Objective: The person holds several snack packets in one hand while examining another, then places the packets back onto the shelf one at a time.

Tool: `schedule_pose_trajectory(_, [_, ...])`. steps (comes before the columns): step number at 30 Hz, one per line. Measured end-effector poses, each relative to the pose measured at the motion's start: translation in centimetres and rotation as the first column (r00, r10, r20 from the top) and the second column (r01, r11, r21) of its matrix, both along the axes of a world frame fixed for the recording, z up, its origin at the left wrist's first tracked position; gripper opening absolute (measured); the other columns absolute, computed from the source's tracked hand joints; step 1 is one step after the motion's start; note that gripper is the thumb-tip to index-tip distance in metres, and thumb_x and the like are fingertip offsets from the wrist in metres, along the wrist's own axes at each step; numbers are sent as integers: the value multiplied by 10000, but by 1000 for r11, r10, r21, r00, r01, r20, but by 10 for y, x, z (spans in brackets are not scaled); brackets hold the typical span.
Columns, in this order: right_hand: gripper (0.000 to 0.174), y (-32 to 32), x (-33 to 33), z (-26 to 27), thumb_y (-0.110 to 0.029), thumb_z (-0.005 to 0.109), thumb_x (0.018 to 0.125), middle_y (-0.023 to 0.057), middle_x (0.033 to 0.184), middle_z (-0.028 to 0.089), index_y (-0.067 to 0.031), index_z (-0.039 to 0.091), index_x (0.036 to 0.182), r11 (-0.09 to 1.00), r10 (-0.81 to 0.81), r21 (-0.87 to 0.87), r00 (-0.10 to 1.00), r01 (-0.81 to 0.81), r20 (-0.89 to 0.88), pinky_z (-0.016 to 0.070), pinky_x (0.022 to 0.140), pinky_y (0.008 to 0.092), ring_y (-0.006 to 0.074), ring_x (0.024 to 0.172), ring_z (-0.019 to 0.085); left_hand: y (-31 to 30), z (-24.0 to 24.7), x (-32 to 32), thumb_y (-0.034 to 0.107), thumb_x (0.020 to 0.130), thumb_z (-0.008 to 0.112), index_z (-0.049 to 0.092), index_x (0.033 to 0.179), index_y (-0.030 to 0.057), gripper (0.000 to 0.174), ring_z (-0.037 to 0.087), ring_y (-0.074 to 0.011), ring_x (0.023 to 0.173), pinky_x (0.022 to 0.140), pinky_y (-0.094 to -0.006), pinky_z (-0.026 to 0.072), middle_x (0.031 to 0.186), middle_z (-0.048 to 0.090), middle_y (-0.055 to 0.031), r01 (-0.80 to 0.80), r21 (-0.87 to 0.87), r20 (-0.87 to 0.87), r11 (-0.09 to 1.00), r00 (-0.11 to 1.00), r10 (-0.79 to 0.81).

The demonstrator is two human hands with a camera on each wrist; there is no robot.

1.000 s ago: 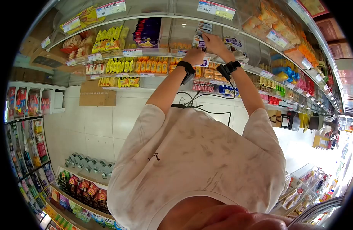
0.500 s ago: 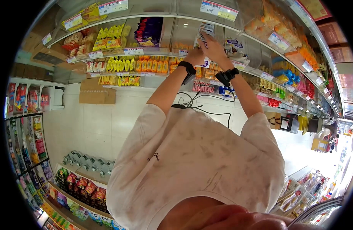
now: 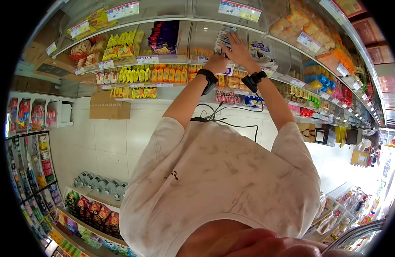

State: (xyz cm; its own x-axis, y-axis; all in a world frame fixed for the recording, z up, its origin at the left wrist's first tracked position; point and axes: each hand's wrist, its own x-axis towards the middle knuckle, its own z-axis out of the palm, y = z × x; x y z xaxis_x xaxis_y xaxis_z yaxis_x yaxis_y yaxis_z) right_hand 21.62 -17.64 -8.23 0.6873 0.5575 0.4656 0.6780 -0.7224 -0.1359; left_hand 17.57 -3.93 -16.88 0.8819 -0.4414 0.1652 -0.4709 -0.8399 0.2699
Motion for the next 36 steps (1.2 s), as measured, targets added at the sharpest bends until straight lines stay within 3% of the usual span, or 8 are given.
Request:
schedule_pose_trajectory(3, [662, -9, 28, -18, -541, 512, 990, 304, 1498, 419, -35, 513, 1418, 979, 128, 180, 970, -91, -206, 389, 1118, 528, 467, 1404, 389, -1, 1, 1, 164, 804, 656, 757, 1111, 182, 324, 682, -348, 962, 813, -483, 567, 1140, 657, -154, -9, 40, -54, 999, 998, 11])
schedule_pose_trajectory(6, [629, 4, -1, 14, -581, 499, 983, 360, 1512, 355, -144, 527, 1434, 996, 49, 75, 999, -47, -24, 392, 1097, 578, 560, 1383, 353, 0, -4, 3, 122, 790, 648, 758, 1100, 169, 332, 681, -366, 950, 800, -487, 566, 1110, 676, -172, 5, -11, -50, 1000, 999, -5])
schedule_pose_trajectory(12, [628, 20, -2, -13, -612, 525, 956, 433, 1507, 273, -215, 527, 1443, 985, -73, 142, 986, 95, -153, 382, 1088, 613, 629, 1348, 345, 2, 3, 0, 52, 760, 632, 753, 1115, 182, 398, 673, -407, 949, 790, -489, 571, 1029, 710, -202, 4, -147, -87, 989, 996, -17])
schedule_pose_trajectory(15, [627, 23, 6, -13, -605, 513, 964, 380, 1474, 393, -221, 513, 1459, 965, -12, 245, 954, 90, -301, 358, 1101, 630, 621, 1379, 301, 1, 5, -1, 90, 816, 632, 695, 1169, 89, 358, 657, -390, 1017, 837, -491, 575, 1226, 637, -212, 20, -106, -62, 994, 998, -27])
schedule_pose_trajectory(20, [603, 24, 32, -20, -575, 513, 971, 266, 1319, 606, -228, 493, 1465, 971, 4, 233, 967, 57, -256, 353, 1102, 649, 605, 1423, 209, -1, 23, -10, 119, 803, 652, 737, 1073, 95, 284, 648, -382, 1034, 876, -500, 548, 1208, 621, -216, -22, -47, -122, 999, 992, 16])
schedule_pose_trajectory(24, [651, 27, 38, -18, -572, 504, 986, 200, 1269, 655, -129, 479, 1463, 979, -102, 144, 954, 147, -282, 364, 1150, 563, 479, 1273, 515, -1, 28, -13, 164, 818, 612, 761, 1066, 141, 290, 661, -370, 1055, 874, -497, 546, 1209, 627, -242, -34, 29, -160, 999, 986, 38])
schedule_pose_trajectory(30, [679, 28, 46, -8, -631, 592, 912, 238, 1319, 586, -109, 554, 1345, 936, -183, 227, 925, 267, -334, 516, 955, 492, 456, 1147, 603, -2, 29, -11, 171, 812, 615, 754, 1108, 151, 328, 659, -390, 1046, 894, -505, 538, 1211, 622, -245, -38, 48, -187, 998, 981, 46])
schedule_pose_trajectory(36, [747, 29, 69, 12, -708, 644, 832, 205, 906, 708, 30, 721, 918, 972, -181, 9, 776, 234, -604, 547, 819, 436, 328, 893, 693, -2, 42, -12, 181, 787, 627, 733, 1137, 118, 371, 652, -407, 1038, 900, -508, 536, 1166, 630, -255, -9, 57, -242, 998, 970, 22])
